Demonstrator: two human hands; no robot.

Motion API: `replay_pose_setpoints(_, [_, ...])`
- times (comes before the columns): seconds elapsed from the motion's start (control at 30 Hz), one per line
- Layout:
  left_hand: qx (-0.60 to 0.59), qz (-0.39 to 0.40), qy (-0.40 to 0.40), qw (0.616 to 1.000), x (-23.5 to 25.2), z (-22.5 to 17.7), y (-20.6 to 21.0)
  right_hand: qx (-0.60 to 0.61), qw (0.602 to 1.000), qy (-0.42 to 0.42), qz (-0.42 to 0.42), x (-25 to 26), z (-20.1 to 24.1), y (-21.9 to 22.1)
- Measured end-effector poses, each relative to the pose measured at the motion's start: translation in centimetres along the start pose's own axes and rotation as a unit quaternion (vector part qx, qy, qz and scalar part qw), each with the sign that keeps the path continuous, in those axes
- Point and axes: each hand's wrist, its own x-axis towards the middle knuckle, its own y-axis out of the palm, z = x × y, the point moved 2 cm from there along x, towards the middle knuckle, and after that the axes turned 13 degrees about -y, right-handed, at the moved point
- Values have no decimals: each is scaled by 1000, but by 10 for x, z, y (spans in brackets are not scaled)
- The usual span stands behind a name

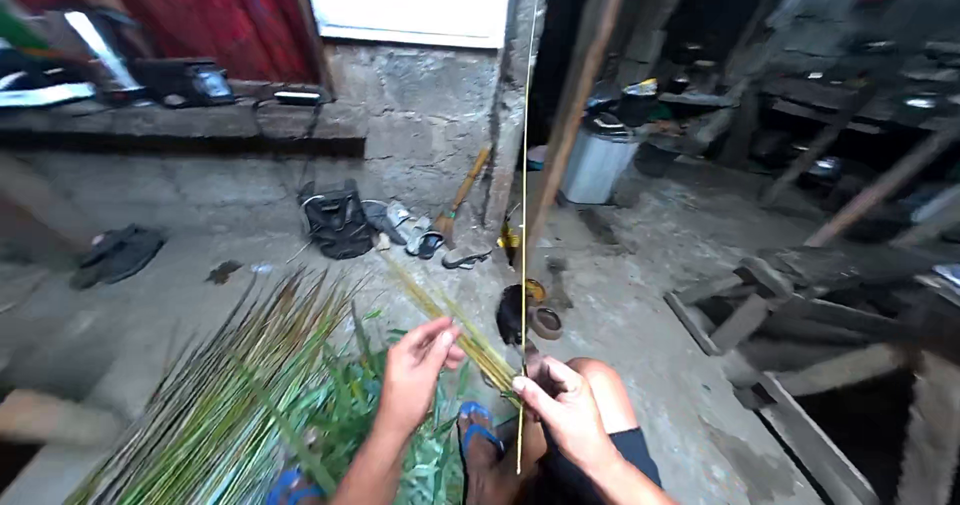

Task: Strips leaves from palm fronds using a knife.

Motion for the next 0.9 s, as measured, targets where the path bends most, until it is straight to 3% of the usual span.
replay_pose_setpoints(0.13, [9,10,41,999,35,-75,-3,-70,993,-67,69,2,0,7])
replay_pose_setpoints(0.27, [38,14,73,997,58,-121,8,-139,978,-123,91,5,2,-10])
replay_pose_setpoints(0.4, [46,58,133,988,62,-123,17,-160,972,-118,122,-1,6,-37])
replay_pose_setpoints(0.5, [93,39,163,982,57,-116,27,-166,972,-99,131,-4,12,-58])
replay_pose_setpoints(0.6, [168,17,242,955,47,-120,42,-192,969,-101,115,-2,24,-74])
replay_pose_setpoints(0.77, [310,-49,429,847,34,-142,59,-209,961,-166,68,11,45,-86])
replay_pose_setpoints(0.9, [190,-61,409,890,30,-163,35,-252,946,-190,-75,30,59,-120])
